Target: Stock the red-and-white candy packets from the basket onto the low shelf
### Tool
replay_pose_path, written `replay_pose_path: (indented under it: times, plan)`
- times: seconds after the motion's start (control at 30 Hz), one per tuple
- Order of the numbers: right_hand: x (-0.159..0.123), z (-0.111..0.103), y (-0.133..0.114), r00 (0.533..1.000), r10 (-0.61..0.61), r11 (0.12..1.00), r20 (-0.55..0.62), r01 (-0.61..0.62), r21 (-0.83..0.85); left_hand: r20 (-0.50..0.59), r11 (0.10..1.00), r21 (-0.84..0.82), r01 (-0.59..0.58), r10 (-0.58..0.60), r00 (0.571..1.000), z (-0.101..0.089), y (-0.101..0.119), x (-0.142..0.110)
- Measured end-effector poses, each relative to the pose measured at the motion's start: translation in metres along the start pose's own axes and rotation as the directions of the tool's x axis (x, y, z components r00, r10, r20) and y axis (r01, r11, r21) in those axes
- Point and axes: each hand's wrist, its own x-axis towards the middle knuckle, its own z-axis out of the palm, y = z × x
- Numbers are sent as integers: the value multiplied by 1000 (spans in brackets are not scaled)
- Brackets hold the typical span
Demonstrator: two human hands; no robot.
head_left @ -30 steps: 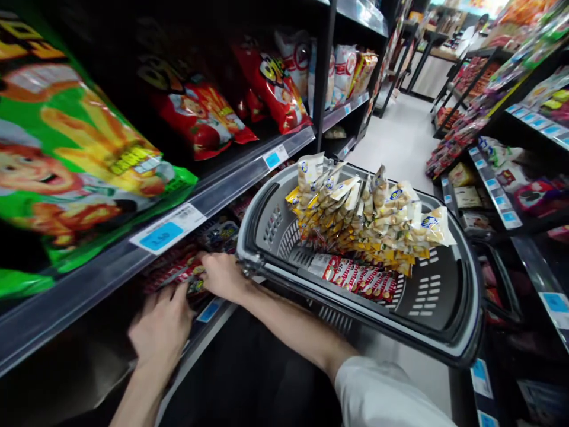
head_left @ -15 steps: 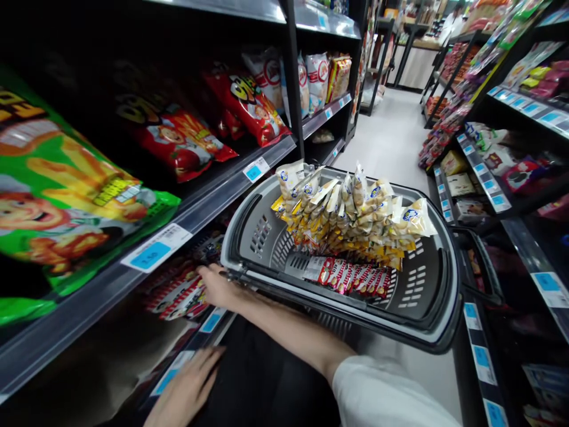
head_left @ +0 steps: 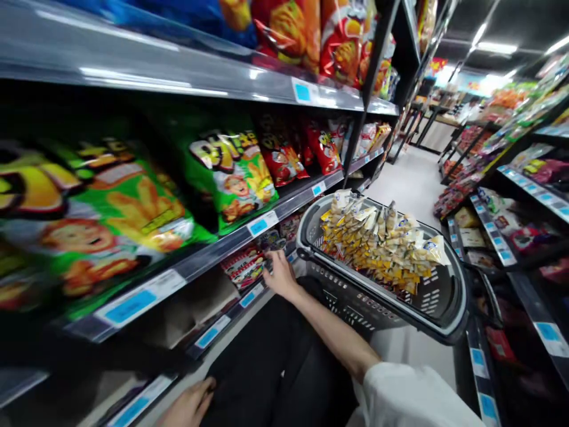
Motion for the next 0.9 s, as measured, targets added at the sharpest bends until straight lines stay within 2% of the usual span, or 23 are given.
replay_pose_path:
  times: [0.13, 0.23, 0.37, 0.43, 0.5, 0.57, 0.63, 0.7, 0.73, 0.8, 0.87, 0.9]
  plan:
    - [-16, -4, 5, 1000, 4, 999, -23, -3, 33, 23, 1000, -8, 3, -2, 1000, -8, 16, -4]
    - [-29, -13, 3, 997, -72, 997, -16, 72, -1, 96, 1000, 17, 20, -21, 995, -16, 28, -10]
    - [-53, -41, -21, 963, -215, 967, 161, 233, -101, 131, 993, 105, 51, -65, 989, -28, 41, -20]
    - [-69, -66, -44, 926, -257, 941, 275, 305, -146, 108, 990, 121, 68, -81, 991, -30, 48, -26]
    - [-84, -101, -71, 883, -308, 900, 353, 391, -192, 82, 989, 114, 95, -105, 991, -30, 54, -32]
    - [-93, -142, -99, 807, -412, 810, 423, 537, -235, 68, 990, 89, 112, -118, 991, -27, 61, -35]
    - [-94, -185, -120, 735, -543, 691, 405, 666, -282, 37, 992, 40, 119, -120, 992, -24, 65, -35]
    - [-85, -227, -131, 704, -635, 592, 318, 708, -387, -7, 992, -22, 122, -122, 993, -22, 68, -34]
    - [-77, -246, -131, 712, -653, 560, 257, 683, -470, -18, 992, -47, 119, -120, 993, -22, 68, -33]
    - [-56, -279, -122, 771, -631, 553, 82, 522, -649, -5, 992, -65, 112, -113, 994, -23, 68, -31]
    - [-32, -304, -105, 844, -535, 607, -37, 354, -712, 39, 993, -46, 108, -106, 994, -26, 67, -29]
    - [-20, -313, -95, 884, -465, 645, -42, 306, -700, 61, 993, -33, 113, -111, 992, -28, 66, -29]
